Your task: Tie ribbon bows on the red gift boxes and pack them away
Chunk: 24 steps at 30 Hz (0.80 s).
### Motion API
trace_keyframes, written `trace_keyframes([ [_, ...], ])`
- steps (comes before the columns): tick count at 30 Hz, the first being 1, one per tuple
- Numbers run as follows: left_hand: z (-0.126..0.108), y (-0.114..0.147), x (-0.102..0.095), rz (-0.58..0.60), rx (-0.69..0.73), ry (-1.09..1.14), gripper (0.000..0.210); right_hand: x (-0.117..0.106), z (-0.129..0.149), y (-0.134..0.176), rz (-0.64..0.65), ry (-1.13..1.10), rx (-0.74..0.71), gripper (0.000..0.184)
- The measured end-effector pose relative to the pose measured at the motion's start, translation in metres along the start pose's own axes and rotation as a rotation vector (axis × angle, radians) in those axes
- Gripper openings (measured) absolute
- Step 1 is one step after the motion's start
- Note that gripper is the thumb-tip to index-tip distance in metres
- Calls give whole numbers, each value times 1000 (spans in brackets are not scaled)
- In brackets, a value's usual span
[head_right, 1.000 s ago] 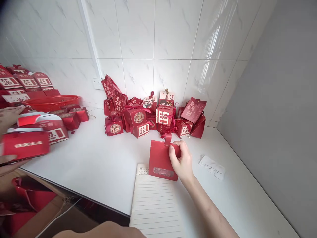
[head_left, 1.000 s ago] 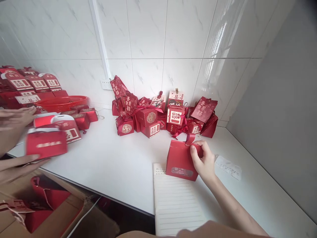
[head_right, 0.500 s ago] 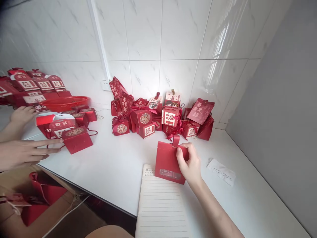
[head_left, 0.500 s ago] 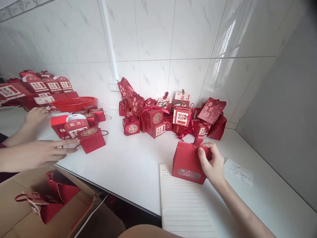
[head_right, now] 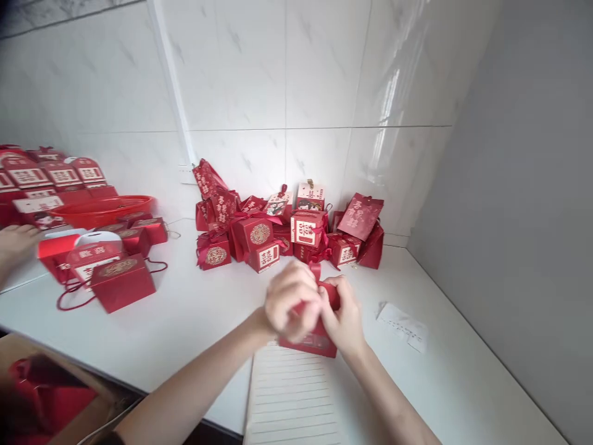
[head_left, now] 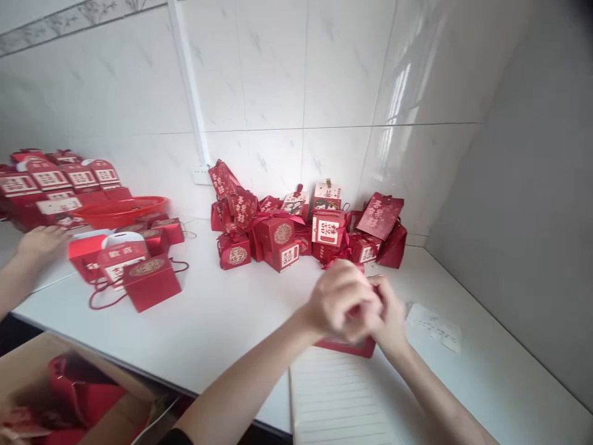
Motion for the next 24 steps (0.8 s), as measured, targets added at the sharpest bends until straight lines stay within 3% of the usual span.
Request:
trace_keyframes([
  [2, 28, 3, -7, -78, -48, 22, 12, 1, 0, -2, -14, 28, -3, 10],
  [5, 55, 22, -7, -99, -414, 132, 13, 2, 0, -4, -10, 30, 5, 10],
  [7, 58, 34, -4, -4, -530, 278, 19, 3, 1, -4, -2, 18, 17, 11],
  [10, 48, 40, -2, 116, -582, 380, 19, 4, 1, -3, 3, -7, 38, 12],
  [13, 38, 35, -1, 65, -650, 300, 10, 3, 2, -3, -2, -13, 33, 11],
  [17, 34, 33, 1, -36, -579, 191, 2, 4, 3, -3, -4, -13, 10, 10],
  [24, 40, 21, 3, 38, -406, 109, 7, 1, 1, -4, -55, 5, 4, 11],
])
Point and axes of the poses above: each hand's wrist, its own y-axis away from the middle knuckle, its own x-axis out of the palm, z = x × y, the point moved 1 cm from there along -y, towards the middle knuckle, and after that the axes turned 7 degrees about z, right-handed, at the moved point
